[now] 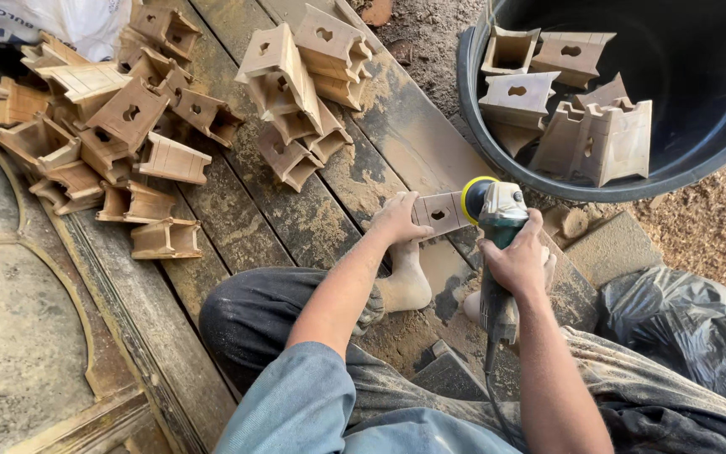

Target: The person sits on a wooden platform and uses an angle grinder with a sanding disc to smooth the surfaces of small, carved wooden pieces. They pick up each piece, sand it, and place it into a black tub.

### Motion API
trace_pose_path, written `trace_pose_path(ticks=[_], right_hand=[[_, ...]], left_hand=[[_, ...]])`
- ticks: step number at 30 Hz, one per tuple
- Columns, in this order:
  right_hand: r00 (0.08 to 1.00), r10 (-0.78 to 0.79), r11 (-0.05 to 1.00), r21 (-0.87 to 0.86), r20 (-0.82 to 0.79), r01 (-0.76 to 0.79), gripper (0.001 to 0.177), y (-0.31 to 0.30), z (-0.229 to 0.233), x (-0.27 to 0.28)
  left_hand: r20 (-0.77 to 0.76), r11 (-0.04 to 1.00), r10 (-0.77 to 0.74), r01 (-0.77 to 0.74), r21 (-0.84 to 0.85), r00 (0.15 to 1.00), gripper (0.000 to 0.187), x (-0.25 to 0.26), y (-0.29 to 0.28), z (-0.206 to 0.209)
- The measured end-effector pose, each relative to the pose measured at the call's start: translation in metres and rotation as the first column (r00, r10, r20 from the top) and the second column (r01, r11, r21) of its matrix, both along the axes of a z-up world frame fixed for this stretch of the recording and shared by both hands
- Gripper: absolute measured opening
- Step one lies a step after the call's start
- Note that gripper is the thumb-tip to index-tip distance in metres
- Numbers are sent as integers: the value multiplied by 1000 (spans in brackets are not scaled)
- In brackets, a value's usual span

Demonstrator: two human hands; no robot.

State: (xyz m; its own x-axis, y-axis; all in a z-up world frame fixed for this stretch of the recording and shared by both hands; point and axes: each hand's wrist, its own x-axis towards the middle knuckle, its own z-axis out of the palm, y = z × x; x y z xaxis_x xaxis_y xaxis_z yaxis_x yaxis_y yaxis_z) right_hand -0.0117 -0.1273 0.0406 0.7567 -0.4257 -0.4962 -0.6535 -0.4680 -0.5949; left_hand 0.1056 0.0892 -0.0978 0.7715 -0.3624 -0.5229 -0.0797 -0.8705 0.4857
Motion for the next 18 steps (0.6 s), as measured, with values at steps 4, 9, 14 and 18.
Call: trace_pose_path(ticks=[4,9,14,18], right_hand=[[999,33,999,-22,-40,-33,88,2,-6,0],[995,101,995,23,29,-101,82,23,-23,11],[955,289,956,-31,-69,-292,73,70,9,32],[912,401,912,-56,-83,-406,75,88,-13,38]], left_hand=[[-3,978,180,-179,-103,984,70,-6,8,-2],[-513,336,757,-915,-223,403,74,-48,-14,32],[-660,281,598,-890,-359,455,70,-85,-50,141],[-629,301,670,-919,-255,395,91,-56,-42,53]])
